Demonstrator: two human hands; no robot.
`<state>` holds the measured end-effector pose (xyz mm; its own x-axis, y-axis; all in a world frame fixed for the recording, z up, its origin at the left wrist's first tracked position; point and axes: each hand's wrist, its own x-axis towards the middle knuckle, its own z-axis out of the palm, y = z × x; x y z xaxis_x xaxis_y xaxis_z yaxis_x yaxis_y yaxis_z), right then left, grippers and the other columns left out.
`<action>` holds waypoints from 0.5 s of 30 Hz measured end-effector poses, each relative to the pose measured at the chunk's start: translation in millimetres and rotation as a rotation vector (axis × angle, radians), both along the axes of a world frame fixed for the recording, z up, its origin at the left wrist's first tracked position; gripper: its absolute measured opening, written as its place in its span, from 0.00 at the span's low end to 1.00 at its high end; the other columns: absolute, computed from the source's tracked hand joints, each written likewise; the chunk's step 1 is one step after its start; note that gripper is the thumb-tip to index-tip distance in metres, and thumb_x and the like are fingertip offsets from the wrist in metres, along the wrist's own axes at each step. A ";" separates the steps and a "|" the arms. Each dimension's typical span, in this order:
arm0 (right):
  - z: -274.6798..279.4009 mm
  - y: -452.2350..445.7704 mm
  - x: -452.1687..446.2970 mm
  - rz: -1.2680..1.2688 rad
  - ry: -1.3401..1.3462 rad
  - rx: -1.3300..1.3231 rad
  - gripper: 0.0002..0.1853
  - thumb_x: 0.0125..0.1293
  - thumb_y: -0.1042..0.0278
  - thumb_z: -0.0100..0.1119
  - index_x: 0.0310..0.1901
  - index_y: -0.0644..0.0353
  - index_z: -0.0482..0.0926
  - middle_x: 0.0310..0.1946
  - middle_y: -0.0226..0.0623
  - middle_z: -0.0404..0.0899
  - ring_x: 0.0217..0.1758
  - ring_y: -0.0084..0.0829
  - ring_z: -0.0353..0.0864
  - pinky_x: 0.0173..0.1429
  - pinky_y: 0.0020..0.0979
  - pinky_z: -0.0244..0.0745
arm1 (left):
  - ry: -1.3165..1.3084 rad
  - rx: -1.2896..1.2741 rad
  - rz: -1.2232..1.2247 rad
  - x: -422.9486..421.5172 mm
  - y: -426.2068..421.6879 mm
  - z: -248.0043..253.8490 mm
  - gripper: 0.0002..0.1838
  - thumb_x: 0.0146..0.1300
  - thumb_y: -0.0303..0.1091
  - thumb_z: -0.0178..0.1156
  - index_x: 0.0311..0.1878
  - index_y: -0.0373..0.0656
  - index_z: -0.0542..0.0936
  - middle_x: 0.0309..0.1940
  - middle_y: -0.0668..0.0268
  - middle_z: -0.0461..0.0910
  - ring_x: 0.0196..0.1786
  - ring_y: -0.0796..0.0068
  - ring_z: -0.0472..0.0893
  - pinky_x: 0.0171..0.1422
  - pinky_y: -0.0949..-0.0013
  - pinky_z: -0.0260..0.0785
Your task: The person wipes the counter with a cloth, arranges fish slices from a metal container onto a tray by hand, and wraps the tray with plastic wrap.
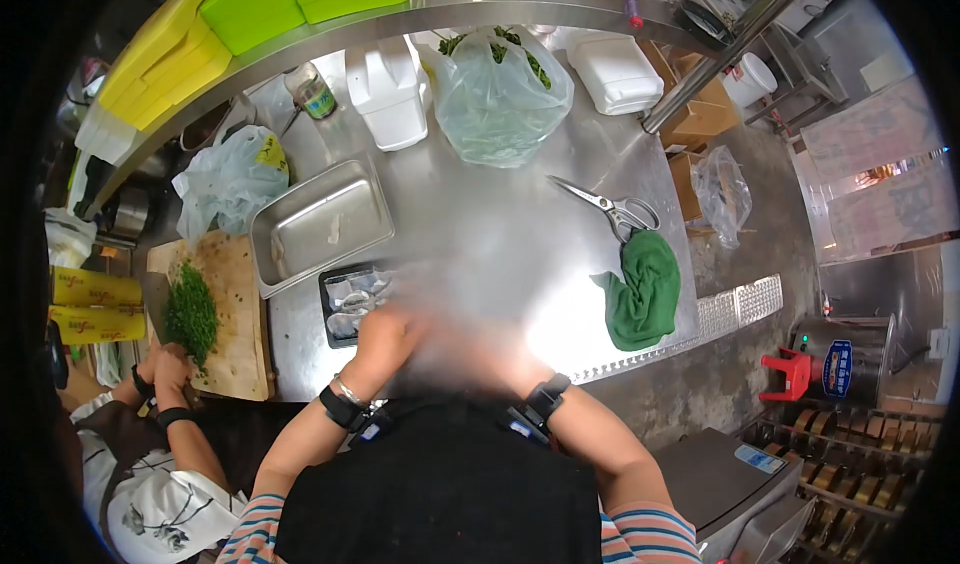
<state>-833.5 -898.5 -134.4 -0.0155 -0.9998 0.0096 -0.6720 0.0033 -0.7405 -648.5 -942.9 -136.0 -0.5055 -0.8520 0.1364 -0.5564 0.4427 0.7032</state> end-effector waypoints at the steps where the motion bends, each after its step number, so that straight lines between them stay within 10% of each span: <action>1: 0.6 -1.7 0.5 0.001 0.000 0.001 0.03 0.55 0.72 0.67 0.31 0.55 0.82 0.28 0.32 0.80 0.30 0.32 0.81 0.35 0.31 0.76 | -0.031 -0.077 0.006 -2.0 -0.6 -1.3 0.02 0.53 0.27 0.65 0.30 0.44 0.81 0.29 0.64 0.80 0.34 0.60 0.82 0.36 0.62 0.74; 15: 1.9 -3.0 3.6 0.055 0.089 -0.144 0.06 0.53 0.72 0.68 0.29 0.54 0.79 0.27 0.32 0.76 0.32 0.36 0.80 0.34 0.35 0.75 | -0.024 -0.111 0.076 -5.0 2.3 -5.9 0.05 0.53 0.28 0.65 0.33 0.47 0.79 0.30 0.65 0.77 0.32 0.60 0.81 0.34 0.60 0.73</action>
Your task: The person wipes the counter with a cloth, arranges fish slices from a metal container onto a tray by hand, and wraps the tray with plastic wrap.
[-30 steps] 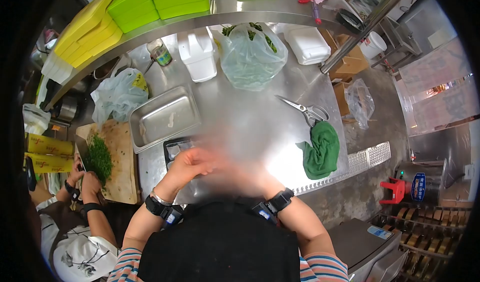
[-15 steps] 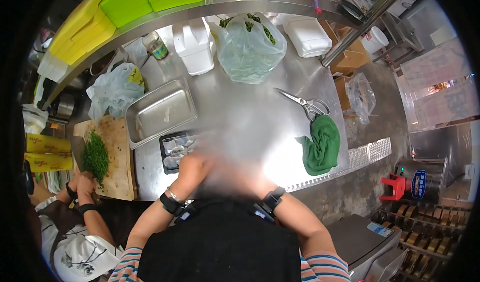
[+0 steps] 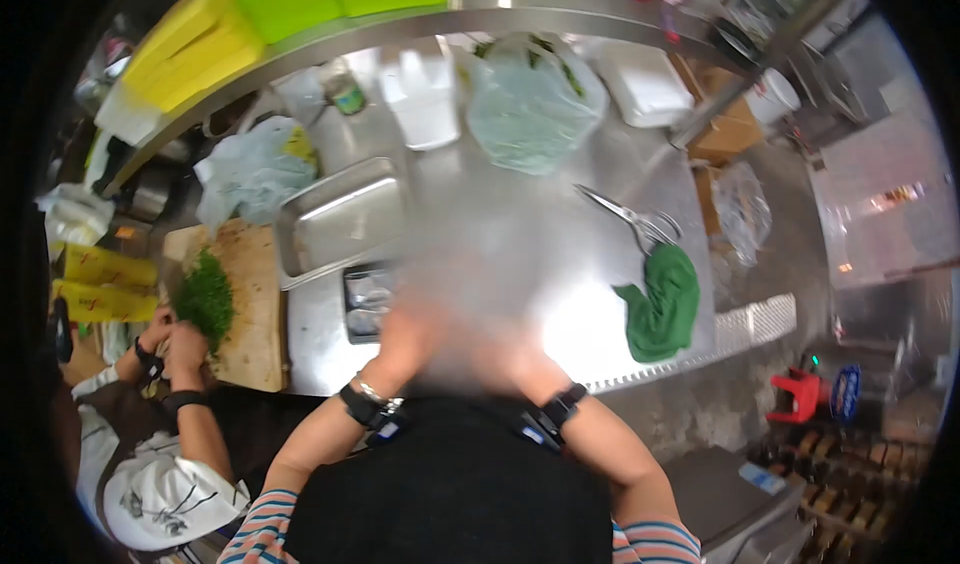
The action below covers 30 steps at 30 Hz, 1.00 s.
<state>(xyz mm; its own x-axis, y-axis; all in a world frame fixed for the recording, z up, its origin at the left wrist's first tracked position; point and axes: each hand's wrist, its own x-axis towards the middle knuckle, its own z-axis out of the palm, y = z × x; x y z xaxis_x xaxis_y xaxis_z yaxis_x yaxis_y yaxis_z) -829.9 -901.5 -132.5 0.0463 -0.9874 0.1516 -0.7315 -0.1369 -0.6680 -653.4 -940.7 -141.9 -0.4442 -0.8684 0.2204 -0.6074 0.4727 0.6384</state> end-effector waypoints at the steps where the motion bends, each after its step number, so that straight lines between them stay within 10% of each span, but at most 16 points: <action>1: -5.9 2.2 -1.5 0.094 0.077 0.015 0.05 0.53 0.72 0.67 0.29 0.54 0.79 0.27 0.32 0.76 0.31 0.37 0.80 0.33 0.36 0.75 | -0.047 -0.075 -0.037 2.3 -1.0 -2.5 0.04 0.53 0.28 0.64 0.32 0.47 0.79 0.30 0.65 0.76 0.33 0.60 0.80 0.35 0.59 0.73; 8: 7.7 -4.5 -1.5 0.079 0.058 -0.023 0.03 0.54 0.71 0.66 0.32 0.56 0.83 0.27 0.34 0.77 0.28 0.35 0.79 0.32 0.33 0.74 | 0.150 0.106 -0.011 31.0 -24.1 -18.5 0.04 0.56 0.30 0.59 0.35 0.46 0.81 0.33 0.62 0.78 0.37 0.58 0.81 0.37 0.59 0.74; 9: 12.5 -3.0 -1.9 0.045 -0.013 0.011 0.03 0.55 0.72 0.66 0.33 0.57 0.83 0.26 0.34 0.77 0.26 0.33 0.78 0.31 0.32 0.73 | -0.137 -0.299 0.061 53.5 -44.1 16.2 0.04 0.59 0.30 0.59 0.36 0.46 0.82 0.33 0.61 0.79 0.38 0.57 0.81 0.38 0.58 0.74; 14: 25.2 0.7 -7.1 -0.037 -0.075 0.137 0.03 0.58 0.70 0.65 0.34 0.56 0.82 0.28 0.35 0.78 0.26 0.35 0.79 0.31 0.33 0.73 | -0.609 -0.140 0.309 159.1 -140.2 37.7 0.07 0.57 0.28 0.59 0.38 0.41 0.83 0.33 0.57 0.82 0.38 0.54 0.83 0.40 0.57 0.76; 20: 17.6 2.9 -7.1 -0.075 -0.159 0.193 0.03 0.58 0.70 0.65 0.34 0.57 0.82 0.27 0.37 0.78 0.27 0.37 0.79 0.32 0.35 0.73 | -1.118 0.024 0.049 143.1 -177.0 5.5 0.06 0.54 0.28 0.60 0.35 0.41 0.83 0.35 0.56 0.85 0.38 0.59 0.85 0.40 0.58 0.78; 30: 7.5 4.9 -20.9 -0.076 -0.072 0.075 0.04 0.60 0.75 0.64 0.37 0.62 0.83 0.28 0.35 0.80 0.27 0.24 0.78 0.33 0.26 0.73 | -0.489 0.136 0.204 149.2 -172.5 22.8 0.09 0.58 0.34 0.62 0.39 0.40 0.80 0.33 0.60 0.85 0.35 0.61 0.84 0.40 0.64 0.77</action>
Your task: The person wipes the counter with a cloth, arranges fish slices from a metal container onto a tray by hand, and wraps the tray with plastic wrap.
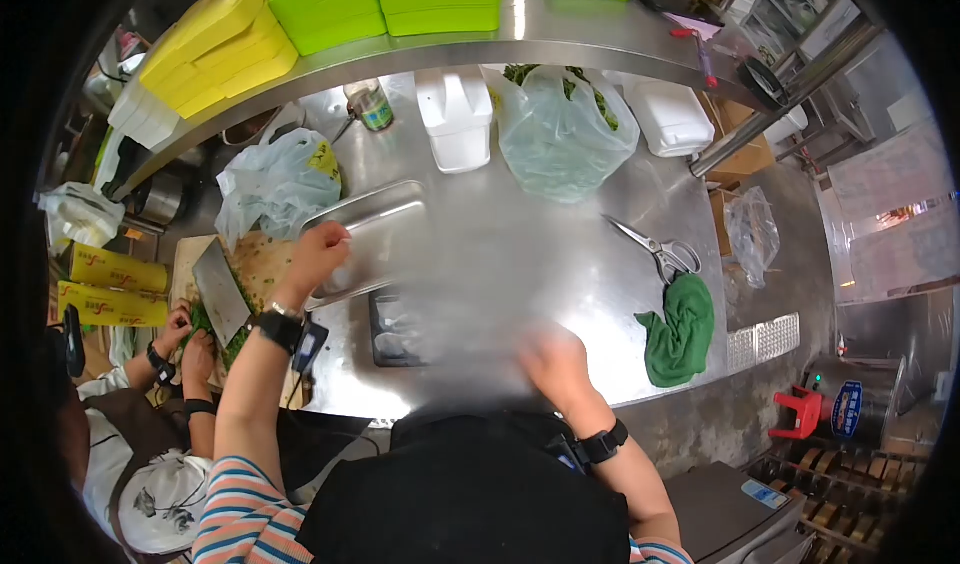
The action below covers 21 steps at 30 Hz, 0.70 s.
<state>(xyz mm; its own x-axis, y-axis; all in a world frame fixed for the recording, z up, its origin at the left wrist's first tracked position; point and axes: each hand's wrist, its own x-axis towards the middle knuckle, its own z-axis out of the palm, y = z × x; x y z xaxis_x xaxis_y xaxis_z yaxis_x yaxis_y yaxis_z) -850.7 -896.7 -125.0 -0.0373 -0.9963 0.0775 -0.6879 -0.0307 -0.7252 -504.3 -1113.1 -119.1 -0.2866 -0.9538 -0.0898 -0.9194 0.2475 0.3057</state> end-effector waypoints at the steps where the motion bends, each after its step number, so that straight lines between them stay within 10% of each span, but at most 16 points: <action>1: -1.8 -4.4 1.2 0.006 -0.004 -0.010 0.04 0.60 0.75 0.64 0.37 0.62 0.83 0.28 0.35 0.80 0.27 0.24 0.78 0.33 0.26 0.73 | 0.563 0.347 0.120 -2.8 9.1 8.0 0.08 0.61 0.34 0.61 0.41 0.41 0.80 0.34 0.64 0.84 0.35 0.67 0.84 0.40 0.67 0.77; 2: -5.0 -7.7 2.4 0.007 -0.110 0.040 0.04 0.61 0.74 0.64 0.38 0.63 0.83 0.29 0.33 0.81 0.28 0.21 0.77 0.34 0.24 0.73 | 1.128 0.692 0.237 -6.5 20.7 17.7 0.07 0.64 0.33 0.60 0.42 0.42 0.80 0.35 0.67 0.84 0.35 0.72 0.83 0.39 0.70 0.77; 4: -6.9 -17.0 5.9 0.015 -0.214 0.089 0.05 0.62 0.73 0.64 0.38 0.63 0.83 0.30 0.31 0.82 0.30 0.19 0.77 0.35 0.23 0.73 | 1.273 0.781 0.176 -26.6 49.7 42.2 0.11 0.68 0.32 0.57 0.51 0.41 0.80 0.37 0.67 0.83 0.39 0.75 0.84 0.43 0.72 0.77; 7: -12.4 -29.9 13.3 0.109 -0.688 0.291 0.10 0.66 0.71 0.62 0.46 0.64 0.81 0.35 0.28 0.82 0.36 0.16 0.77 0.42 0.21 0.73 | 1.332 0.854 0.065 -55.2 82.1 52.9 0.14 0.67 0.27 0.58 0.55 0.40 0.78 0.40 0.65 0.83 0.41 0.75 0.83 0.49 0.73 0.75; 21: 30.8 -43.9 47.4 0.130 -0.972 0.582 0.09 0.65 0.68 0.65 0.44 0.59 0.81 0.35 0.25 0.80 0.36 0.15 0.76 0.38 0.18 0.68 | 1.194 0.566 -0.126 -112.8 156.4 45.6 0.30 0.61 0.15 0.58 0.68 0.42 0.68 0.56 0.64 0.77 0.43 0.80 0.82 0.45 0.78 0.76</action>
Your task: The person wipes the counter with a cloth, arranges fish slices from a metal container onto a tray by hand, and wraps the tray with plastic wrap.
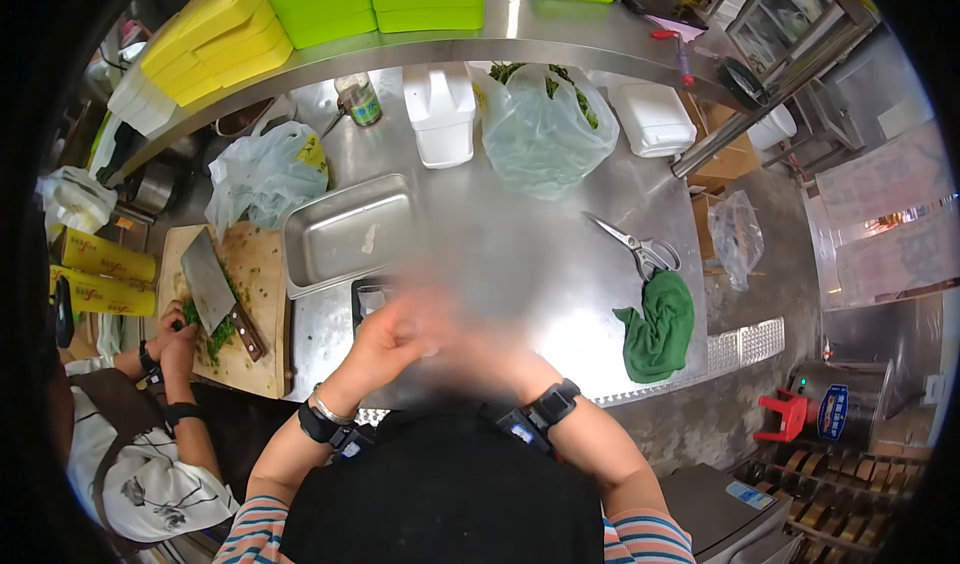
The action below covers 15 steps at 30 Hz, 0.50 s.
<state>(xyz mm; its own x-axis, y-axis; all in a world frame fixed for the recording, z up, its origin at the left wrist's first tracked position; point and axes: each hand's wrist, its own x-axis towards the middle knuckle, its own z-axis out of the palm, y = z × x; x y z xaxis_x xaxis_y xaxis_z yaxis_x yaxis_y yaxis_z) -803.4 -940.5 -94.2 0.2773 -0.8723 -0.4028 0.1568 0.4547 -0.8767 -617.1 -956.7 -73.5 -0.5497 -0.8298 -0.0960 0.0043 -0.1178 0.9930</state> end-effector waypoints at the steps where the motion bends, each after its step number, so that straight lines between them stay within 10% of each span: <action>1: -9.7 0.4 -1.8 0.008 -0.027 -0.026 0.08 0.64 0.69 0.66 0.43 0.58 0.81 0.34 0.25 0.81 0.35 0.15 0.77 0.37 0.19 0.68 | -0.026 -0.049 0.025 -0.4 2.9 -1.4 0.31 0.60 0.15 0.59 0.68 0.41 0.68 0.56 0.64 0.77 0.43 0.79 0.83 0.45 0.78 0.76; 15: -24.2 14.6 -5.0 -0.073 0.139 -0.184 0.06 0.64 0.71 0.65 0.41 0.58 0.80 0.34 0.25 0.82 0.35 0.14 0.78 0.37 0.19 0.69 | -0.054 0.255 0.197 19.8 16.4 -48.3 0.08 0.65 0.25 0.63 0.46 0.36 0.81 0.33 0.69 0.82 0.36 0.84 0.80 0.39 0.78 0.74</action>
<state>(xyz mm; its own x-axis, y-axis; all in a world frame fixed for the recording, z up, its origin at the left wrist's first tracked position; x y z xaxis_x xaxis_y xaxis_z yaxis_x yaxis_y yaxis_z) -808.3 -926.0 -118.3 0.1641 -0.9500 -0.2655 0.0554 0.2776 -0.9591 -597.3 -940.4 -121.8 -0.3697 -0.8653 -0.3386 0.0002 -0.3644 0.9312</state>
